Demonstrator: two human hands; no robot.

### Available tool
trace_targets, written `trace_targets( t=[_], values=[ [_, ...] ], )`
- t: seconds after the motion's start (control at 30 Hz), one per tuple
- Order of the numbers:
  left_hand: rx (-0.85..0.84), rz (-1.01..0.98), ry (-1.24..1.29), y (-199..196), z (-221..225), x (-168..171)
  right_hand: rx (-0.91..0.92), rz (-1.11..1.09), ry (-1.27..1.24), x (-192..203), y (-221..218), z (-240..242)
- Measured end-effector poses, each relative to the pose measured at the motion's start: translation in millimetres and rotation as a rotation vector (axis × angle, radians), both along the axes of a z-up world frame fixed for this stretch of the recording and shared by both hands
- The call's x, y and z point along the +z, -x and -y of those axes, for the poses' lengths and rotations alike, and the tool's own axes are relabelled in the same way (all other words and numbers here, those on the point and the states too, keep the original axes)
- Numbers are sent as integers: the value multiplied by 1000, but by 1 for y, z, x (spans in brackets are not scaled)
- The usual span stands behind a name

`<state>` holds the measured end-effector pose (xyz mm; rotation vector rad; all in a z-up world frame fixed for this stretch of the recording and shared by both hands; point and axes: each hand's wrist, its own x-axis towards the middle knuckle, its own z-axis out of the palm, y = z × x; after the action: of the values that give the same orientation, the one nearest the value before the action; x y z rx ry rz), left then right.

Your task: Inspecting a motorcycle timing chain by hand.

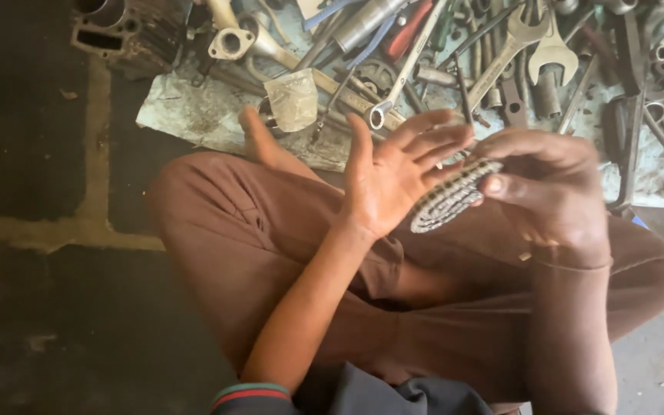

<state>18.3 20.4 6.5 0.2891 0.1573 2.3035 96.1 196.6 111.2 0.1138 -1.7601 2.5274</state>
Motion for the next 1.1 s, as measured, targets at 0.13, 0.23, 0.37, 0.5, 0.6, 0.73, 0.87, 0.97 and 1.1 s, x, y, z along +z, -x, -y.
trace_targets(
  t=[0.13, 0.23, 0.37, 0.5, 0.6, 0.73, 0.87, 0.97, 1.1],
  values=[
    [-91, 27, -469, -7, 5, 28, 36, 97, -1, -28, 18, 11],
    [6, 128, -96, -10, 11, 35, -2, 403, -24, -30, 26, 25],
    [0, 136, -312, -12, 13, 13, -7, 415, 0, -21, 24, 32],
    [-55, 137, -483, -13, 13, 4, -46, 434, -352, 6, 23, 41],
    [-43, 172, -199, -7, 14, 36, -10, 164, -710, 21, 18, 45],
    [-103, 181, -456, -7, 12, 23, -73, 154, -903, 32, 14, 43],
    [-82, 186, -232, -4, 9, 28, -321, 7, -1024, 34, 3, 40],
    [-107, 185, -183, -3, 9, 29, -389, -200, -1181, 24, 3, 48],
    [-108, 256, -133, -16, 7, 6, -29, -372, -1648, -16, 31, 96]
  ],
)
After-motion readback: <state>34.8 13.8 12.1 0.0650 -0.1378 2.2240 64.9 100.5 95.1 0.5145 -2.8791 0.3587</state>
